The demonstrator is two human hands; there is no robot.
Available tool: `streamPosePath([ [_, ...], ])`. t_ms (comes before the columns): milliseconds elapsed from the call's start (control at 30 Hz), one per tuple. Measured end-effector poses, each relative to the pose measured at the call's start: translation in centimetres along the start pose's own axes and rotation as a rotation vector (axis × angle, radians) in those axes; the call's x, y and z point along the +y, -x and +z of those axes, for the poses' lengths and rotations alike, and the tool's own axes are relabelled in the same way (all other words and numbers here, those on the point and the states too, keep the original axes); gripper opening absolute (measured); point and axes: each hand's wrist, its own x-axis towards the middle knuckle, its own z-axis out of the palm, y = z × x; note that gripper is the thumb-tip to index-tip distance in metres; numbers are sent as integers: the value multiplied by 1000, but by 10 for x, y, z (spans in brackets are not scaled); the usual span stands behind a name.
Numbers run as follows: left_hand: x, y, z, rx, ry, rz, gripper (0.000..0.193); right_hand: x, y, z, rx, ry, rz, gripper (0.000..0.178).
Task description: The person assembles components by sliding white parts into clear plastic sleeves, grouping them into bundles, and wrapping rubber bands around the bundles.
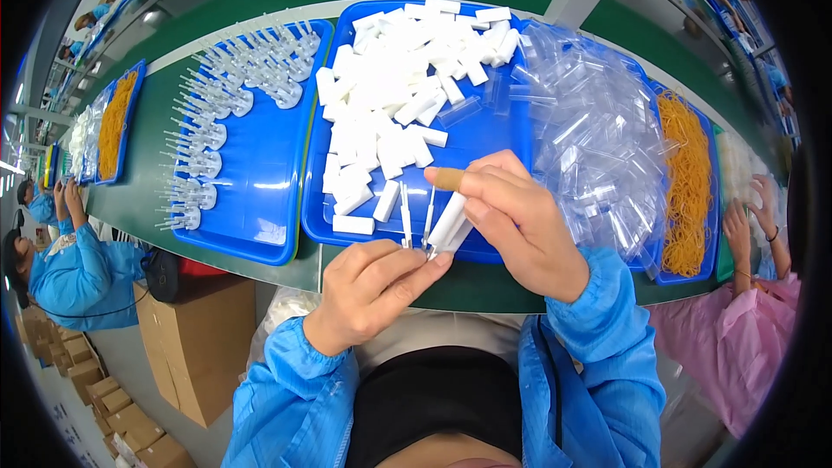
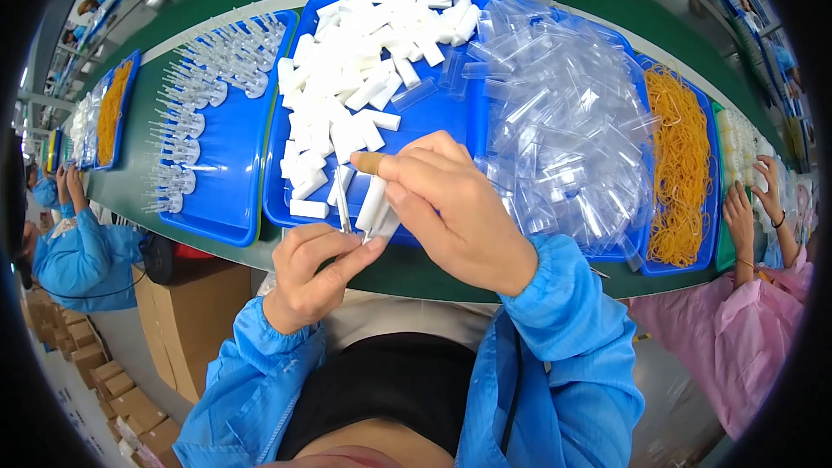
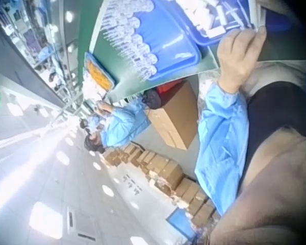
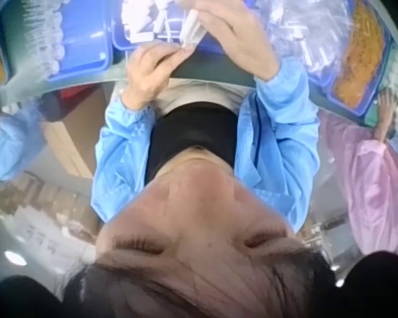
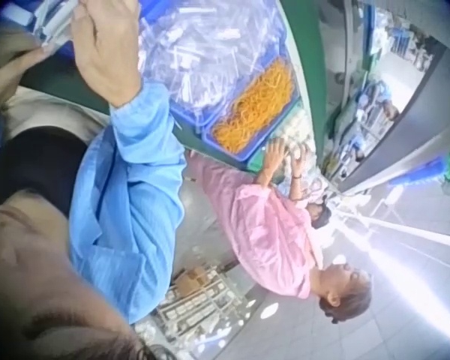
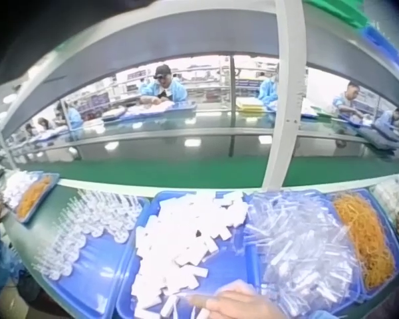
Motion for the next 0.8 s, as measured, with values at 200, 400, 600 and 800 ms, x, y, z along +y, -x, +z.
streamPosePath([
  [200,-11,10,8,117,52,-33,47,-5,-4,6,-100,238,-248,21],
  [400,-21,14,10,315,70,-76,45,-1,4,24,-62,147,-222,15],
  [600,-22,14,8,278,131,-110,43,-6,-8,17,-116,169,-221,26],
  [800,-20,20,15,327,89,-182,43,18,-43,16,86,448,-81,38],
])
